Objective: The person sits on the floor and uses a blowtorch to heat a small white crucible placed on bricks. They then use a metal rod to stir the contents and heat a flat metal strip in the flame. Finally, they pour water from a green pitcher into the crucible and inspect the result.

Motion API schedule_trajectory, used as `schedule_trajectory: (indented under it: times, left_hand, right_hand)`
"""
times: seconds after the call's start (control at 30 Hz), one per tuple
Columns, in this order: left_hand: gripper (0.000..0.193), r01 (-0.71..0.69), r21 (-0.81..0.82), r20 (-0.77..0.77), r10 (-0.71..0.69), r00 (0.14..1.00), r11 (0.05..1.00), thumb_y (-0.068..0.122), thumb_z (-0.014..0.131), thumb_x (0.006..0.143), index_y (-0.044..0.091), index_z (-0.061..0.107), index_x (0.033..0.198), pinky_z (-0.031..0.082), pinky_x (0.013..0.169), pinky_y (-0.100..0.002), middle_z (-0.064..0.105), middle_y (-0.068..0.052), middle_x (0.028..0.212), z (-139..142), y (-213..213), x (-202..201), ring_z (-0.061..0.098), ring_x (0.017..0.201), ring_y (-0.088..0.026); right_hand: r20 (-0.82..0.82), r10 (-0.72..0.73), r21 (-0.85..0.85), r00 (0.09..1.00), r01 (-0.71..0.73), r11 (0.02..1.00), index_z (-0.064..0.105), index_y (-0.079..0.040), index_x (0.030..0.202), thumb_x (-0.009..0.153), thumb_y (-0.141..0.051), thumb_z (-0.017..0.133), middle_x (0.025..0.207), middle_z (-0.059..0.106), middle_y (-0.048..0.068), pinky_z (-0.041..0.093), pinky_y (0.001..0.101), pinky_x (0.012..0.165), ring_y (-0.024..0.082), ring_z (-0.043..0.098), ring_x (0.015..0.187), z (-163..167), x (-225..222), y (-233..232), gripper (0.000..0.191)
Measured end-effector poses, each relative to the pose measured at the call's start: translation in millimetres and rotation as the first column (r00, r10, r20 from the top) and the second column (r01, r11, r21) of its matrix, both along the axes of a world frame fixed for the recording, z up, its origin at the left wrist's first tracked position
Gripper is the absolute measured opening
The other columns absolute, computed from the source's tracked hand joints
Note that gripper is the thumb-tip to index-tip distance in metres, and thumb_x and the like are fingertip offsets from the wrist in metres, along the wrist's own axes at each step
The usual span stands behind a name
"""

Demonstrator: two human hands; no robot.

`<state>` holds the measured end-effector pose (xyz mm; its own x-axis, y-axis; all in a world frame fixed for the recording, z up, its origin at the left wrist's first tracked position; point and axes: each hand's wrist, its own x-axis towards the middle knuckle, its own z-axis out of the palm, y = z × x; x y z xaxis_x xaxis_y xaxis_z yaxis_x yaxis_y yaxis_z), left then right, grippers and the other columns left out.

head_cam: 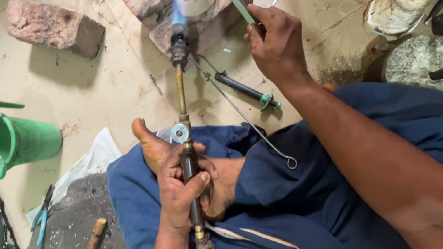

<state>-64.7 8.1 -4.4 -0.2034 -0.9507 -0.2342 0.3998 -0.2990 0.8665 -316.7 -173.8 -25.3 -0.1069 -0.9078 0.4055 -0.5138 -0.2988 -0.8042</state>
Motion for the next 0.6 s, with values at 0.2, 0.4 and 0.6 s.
schedule_trajectory:
  times: [0.2, 0.4, 0.6]
  left_hand:
    - [0.050, 0.005, 0.006, -0.059, -0.004, 0.998, 1.000, 0.002, 0.071, 0.085, -0.004, 0.053, 0.131, 0.042, 0.039, -0.021, 0.070, -0.021, 0.087, -5.3, -2.9, 2.0, 0.054, 0.043, -0.011]
    - [0.050, 0.012, -0.015, 0.000, -0.012, 1.000, 1.000, 0.002, 0.072, 0.086, -0.004, 0.054, 0.132, 0.043, 0.040, -0.021, 0.069, -0.022, 0.087, -6.4, -5.6, 0.8, 0.053, 0.044, -0.011]
    - [0.048, 0.044, -0.006, 0.067, -0.043, 0.997, 0.999, -0.001, 0.069, 0.084, -0.003, 0.054, 0.130, 0.043, 0.039, -0.021, 0.070, -0.021, 0.086, -2.9, -4.9, -4.3, 0.054, 0.043, -0.011]
  right_hand:
    - [0.190, -0.042, 0.081, 0.981, 0.027, 0.996, 0.066, 0.008, 0.126, 0.098, 0.003, 0.063, 0.095, 0.074, 0.014, 0.064, 0.0282, 0.068, 0.017, 0.079, 0.077, -9.5, 2.3, -1.7, 0.029]
    - [0.232, -0.125, 0.242, 0.965, 0.068, 0.968, 0.067, 0.006, 0.123, 0.093, -0.003, 0.067, 0.092, 0.077, 0.015, 0.060, 0.0282, 0.060, 0.015, 0.078, 0.071, -14.2, -0.6, 13.3, 0.032]
    - [0.295, -0.190, 0.244, 0.936, 0.119, 0.963, 0.070, 0.006, 0.120, 0.092, -0.002, 0.069, 0.090, 0.078, 0.014, 0.062, 0.0269, 0.065, 0.015, 0.079, 0.070, -20.3, -14.4, 11.1, 0.029]
